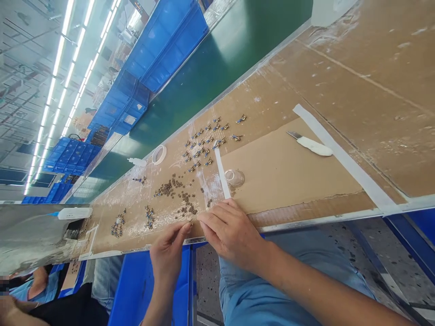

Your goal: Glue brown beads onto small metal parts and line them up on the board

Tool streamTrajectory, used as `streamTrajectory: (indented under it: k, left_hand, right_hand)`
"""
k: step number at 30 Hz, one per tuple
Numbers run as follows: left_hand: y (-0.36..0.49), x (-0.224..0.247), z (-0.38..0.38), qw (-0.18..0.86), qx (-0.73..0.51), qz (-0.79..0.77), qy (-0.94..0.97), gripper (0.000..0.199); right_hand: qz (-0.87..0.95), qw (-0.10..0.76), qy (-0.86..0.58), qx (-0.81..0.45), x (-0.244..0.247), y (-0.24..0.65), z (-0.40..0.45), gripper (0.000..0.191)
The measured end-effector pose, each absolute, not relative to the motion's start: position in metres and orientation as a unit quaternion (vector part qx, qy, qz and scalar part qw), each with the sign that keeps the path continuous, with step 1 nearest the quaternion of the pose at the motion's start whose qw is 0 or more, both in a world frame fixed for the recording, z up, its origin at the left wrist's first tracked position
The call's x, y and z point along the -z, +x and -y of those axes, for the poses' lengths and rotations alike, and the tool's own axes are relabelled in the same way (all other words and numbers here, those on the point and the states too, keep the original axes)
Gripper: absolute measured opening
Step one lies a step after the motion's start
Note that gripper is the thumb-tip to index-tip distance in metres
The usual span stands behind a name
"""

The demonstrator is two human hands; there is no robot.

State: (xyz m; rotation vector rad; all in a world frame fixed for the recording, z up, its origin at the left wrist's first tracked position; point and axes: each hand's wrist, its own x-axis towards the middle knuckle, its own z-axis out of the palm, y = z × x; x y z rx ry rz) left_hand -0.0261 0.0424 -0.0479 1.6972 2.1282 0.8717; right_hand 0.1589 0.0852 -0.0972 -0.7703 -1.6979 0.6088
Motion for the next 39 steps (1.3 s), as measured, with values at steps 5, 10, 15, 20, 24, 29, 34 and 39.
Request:
streamTrajectory:
  k: [5,10,15,20,24,29,34,39]
  left_hand:
    - [-0.015,0.043,-0.039,0.260,-0.440,-0.751,0.418,0.020]
    - [-0.019,0.040,-0.087,0.288,-0.463,-0.716,0.435,0.021]
    - [-0.009,0.044,-0.160,0.231,-0.410,-0.675,0.569,0.016]
    - [0.031,0.058,-0.210,0.241,-0.392,-0.643,0.613,0.006]
    - [0.044,0.061,-0.224,0.224,-0.372,-0.642,0.632,0.007]
    - [-0.004,0.047,-0.189,0.138,-0.373,-0.690,0.605,0.012]
    - [-0.101,0.038,-0.128,0.048,-0.328,-0.802,0.497,0.019]
    - [-0.185,0.033,-0.093,0.008,-0.244,-0.894,0.375,0.017]
  right_hand:
    - [0.726,0.549,-0.323,-0.259,0.096,0.157,-0.085,0.015]
    - [0.718,0.566,-0.322,-0.248,0.094,0.155,-0.084,0.016]
    - [0.716,0.579,-0.311,-0.236,0.090,0.153,-0.086,0.018]
    - [0.720,0.577,-0.312,-0.226,0.091,0.151,-0.086,0.017]
    - [0.718,0.582,-0.313,-0.221,0.092,0.152,-0.087,0.017]
    - [0.720,0.587,-0.301,-0.214,0.094,0.154,-0.086,0.018]
    - [0.745,0.574,-0.292,-0.172,0.096,0.158,-0.085,0.016]
    - [0.772,0.557,-0.271,-0.146,0.090,0.160,-0.089,0.017]
